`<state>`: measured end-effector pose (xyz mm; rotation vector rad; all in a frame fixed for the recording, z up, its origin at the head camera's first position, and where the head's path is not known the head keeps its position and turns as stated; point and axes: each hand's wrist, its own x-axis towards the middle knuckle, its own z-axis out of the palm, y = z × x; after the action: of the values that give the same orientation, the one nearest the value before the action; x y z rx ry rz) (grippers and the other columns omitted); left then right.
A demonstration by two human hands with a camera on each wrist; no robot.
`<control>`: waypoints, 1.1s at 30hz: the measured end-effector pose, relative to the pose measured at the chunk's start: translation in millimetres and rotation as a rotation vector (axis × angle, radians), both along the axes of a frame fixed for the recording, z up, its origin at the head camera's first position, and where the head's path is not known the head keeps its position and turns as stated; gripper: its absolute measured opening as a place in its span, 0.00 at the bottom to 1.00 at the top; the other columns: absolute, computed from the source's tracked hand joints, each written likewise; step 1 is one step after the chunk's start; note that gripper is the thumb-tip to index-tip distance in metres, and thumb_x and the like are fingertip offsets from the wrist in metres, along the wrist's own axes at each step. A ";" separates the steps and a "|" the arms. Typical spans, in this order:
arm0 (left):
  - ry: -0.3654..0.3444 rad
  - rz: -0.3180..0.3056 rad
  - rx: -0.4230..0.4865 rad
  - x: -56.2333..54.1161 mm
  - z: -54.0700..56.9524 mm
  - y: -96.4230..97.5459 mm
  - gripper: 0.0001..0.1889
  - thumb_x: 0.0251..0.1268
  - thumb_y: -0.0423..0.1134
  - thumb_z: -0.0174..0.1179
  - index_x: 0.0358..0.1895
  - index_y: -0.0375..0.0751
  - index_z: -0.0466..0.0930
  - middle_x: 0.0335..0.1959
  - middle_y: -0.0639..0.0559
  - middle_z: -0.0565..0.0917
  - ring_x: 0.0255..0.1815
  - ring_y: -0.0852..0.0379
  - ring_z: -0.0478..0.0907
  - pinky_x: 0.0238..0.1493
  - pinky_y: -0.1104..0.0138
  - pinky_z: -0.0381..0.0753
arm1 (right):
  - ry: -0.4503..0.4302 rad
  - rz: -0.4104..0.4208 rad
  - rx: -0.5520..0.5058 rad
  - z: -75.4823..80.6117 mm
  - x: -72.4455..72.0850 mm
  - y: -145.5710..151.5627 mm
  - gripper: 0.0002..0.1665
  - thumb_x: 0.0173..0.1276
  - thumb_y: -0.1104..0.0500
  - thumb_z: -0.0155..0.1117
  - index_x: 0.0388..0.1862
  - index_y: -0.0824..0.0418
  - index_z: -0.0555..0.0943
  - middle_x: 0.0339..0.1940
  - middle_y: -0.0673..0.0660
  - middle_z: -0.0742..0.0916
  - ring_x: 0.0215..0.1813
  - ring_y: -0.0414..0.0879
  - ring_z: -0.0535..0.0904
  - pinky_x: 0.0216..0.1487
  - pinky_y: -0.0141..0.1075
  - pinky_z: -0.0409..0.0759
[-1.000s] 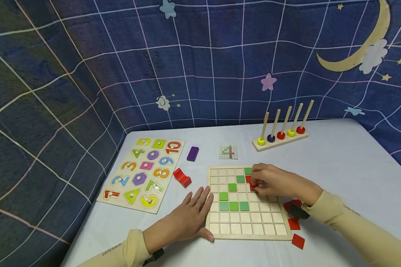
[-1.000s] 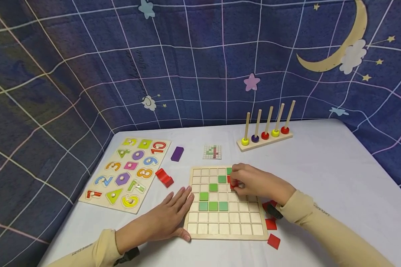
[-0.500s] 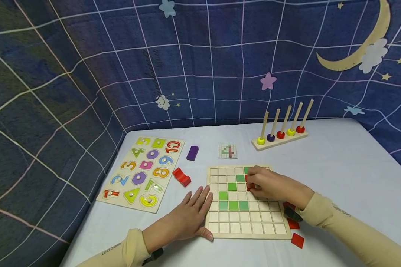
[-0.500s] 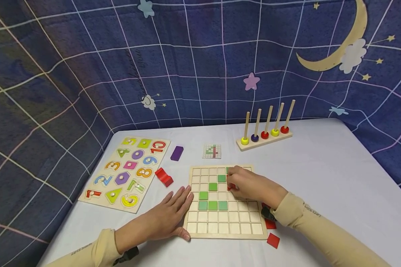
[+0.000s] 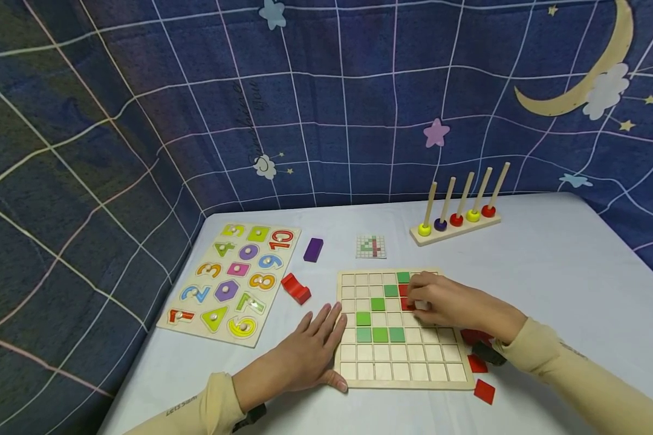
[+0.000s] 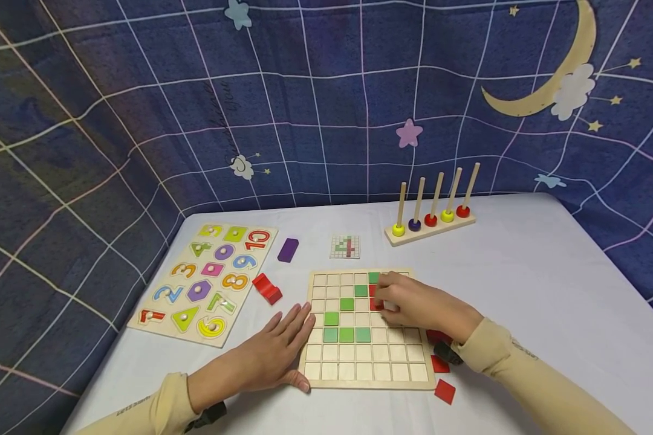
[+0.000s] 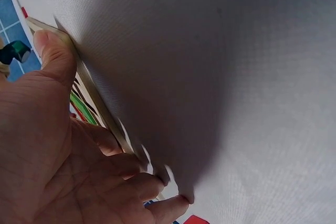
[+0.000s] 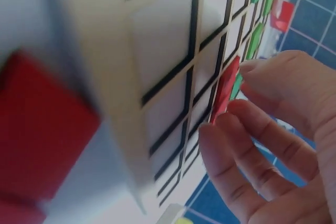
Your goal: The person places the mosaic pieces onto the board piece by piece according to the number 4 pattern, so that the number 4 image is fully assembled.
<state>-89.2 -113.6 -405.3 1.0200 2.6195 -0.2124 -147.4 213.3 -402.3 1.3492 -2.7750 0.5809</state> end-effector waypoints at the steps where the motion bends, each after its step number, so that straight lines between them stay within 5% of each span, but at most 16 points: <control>1: -0.001 0.001 0.000 0.0 0.2 0.2 0.62 0.62 0.79 0.55 0.88 0.37 0.50 0.91 0.39 0.49 0.91 0.40 0.50 0.86 0.43 0.60 | -0.006 -0.005 -0.001 0.9 1.4 3.0 0.05 0.68 0.65 0.75 0.42 0.59 0.91 0.43 0.50 0.87 0.47 0.41 0.78 0.50 0.39 0.85; 17: -0.006 -0.004 0.002 -1.0 1.6 1.3 0.62 0.63 0.79 0.55 0.88 0.37 0.49 0.91 0.39 0.48 0.91 0.40 0.50 0.86 0.43 0.60 | -0.126 -0.037 0.006 6.1 32.3 72.4 0.11 0.66 0.62 0.78 0.41 0.47 0.88 0.45 0.42 0.83 0.44 0.35 0.75 0.41 0.31 0.82; 33: -0.016 0.007 0.016 0.1 0.9 -0.1 0.63 0.62 0.79 0.56 0.87 0.36 0.49 0.91 0.38 0.48 0.91 0.39 0.50 0.86 0.43 0.60 | 0.007 0.003 -0.001 -16.9 65.6 98.6 0.22 0.54 0.65 0.86 0.41 0.41 0.88 0.46 0.40 0.83 0.48 0.33 0.75 0.45 0.26 0.86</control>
<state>-89.1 -113.7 -404.4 1.0128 2.6141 -0.1813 -81.7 312.0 -419.2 1.3534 -2.7672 0.5765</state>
